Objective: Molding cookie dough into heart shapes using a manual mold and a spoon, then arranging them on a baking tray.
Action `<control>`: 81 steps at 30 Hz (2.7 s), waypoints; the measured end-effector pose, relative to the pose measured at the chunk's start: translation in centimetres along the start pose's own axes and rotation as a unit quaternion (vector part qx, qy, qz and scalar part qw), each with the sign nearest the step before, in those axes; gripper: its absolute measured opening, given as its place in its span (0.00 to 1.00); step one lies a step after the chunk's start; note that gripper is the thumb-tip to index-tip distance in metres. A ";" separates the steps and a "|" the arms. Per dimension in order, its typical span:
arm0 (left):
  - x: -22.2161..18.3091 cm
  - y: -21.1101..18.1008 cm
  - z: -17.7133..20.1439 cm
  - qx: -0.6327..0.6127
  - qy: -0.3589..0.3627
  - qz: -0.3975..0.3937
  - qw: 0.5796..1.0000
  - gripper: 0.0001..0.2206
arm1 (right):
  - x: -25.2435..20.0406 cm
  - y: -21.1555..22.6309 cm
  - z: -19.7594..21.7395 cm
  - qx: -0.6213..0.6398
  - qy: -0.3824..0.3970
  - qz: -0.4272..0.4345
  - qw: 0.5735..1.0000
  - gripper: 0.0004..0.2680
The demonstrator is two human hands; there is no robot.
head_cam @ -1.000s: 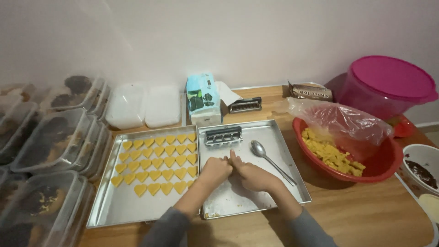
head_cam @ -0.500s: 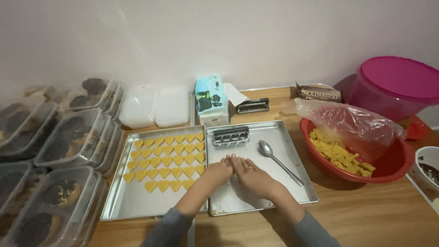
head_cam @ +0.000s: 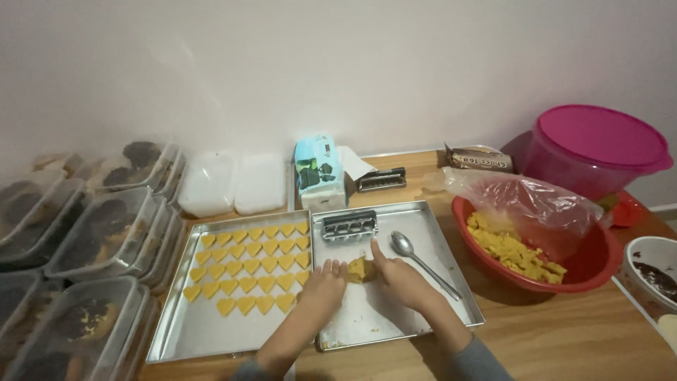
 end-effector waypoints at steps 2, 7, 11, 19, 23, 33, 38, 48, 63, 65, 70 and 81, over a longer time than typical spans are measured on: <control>-0.5 -0.4 -0.2 0.140 0.072 -0.023 0.987 0.34 | 0.2 0.0 -0.2 -0.078 0.030 -0.011 0.996 0.35; -4.0 -1.5 3.0 0.173 0.104 -0.029 0.979 0.36 | 0.1 0.2 -0.5 -0.097 0.026 0.057 0.993 0.34; -3.0 0.1 1.2 0.167 0.045 -0.073 0.982 0.36 | 0.0 0.1 -0.1 -0.067 0.012 0.054 0.996 0.36; 2.4 1.5 -1.3 -0.043 -0.114 -0.082 0.989 0.39 | -0.7 3.6 2.3 0.061 -0.061 0.006 0.996 0.24; 5.7 2.1 -2.8 -0.002 -0.137 -0.082 0.987 0.40 | -0.2 4.8 1.9 0.045 0.005 0.021 0.999 0.29; 4.3 2.3 -0.3 0.042 -0.175 -0.092 0.979 0.22 | 1.8 3.5 0.7 -0.042 -0.005 0.007 0.999 0.27; 4.8 2.7 -0.8 0.017 -0.166 -0.100 0.981 0.21 | 3.0 3.8 1.3 -0.183 0.009 0.043 0.982 0.23; 7.0 3.0 -1.4 -0.012 -0.158 -0.102 0.982 0.19 | 2.8 4.2 1.7 -0.156 -0.011 0.072 0.985 0.16; 6.1 3.0 2.3 -0.053 -0.063 -0.109 0.991 0.21 | 4.6 3.5 3.5 -0.058 0.042 0.014 0.997 0.15; 5.0 2.9 3.3 -0.015 -0.076 -0.101 0.992 0.19 | 4.9 3.2 3.7 -0.037 0.027 0.006 0.999 0.15; 6.7 2.9 2.6 0.007 -0.135 -0.090 0.987 0.13 | 4.2 4.5 4.2 -0.054 -0.020 -0.003 0.998 0.14; 3.2 0.6 -1.3 0.076 -0.321 -0.113 0.937 0.22 | 1.5 4.9 3.9 -0.163 0.025 0.044 0.985 0.27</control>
Point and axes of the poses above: each hand's wrist, its own x-axis towards the middle knuckle, its own z-axis out of the back of the hand, y = z × x, the point moved 1 cm from there along x, towards the middle knuckle, and after that the axes turned 2 degrees about y, right-handed, at the moved point
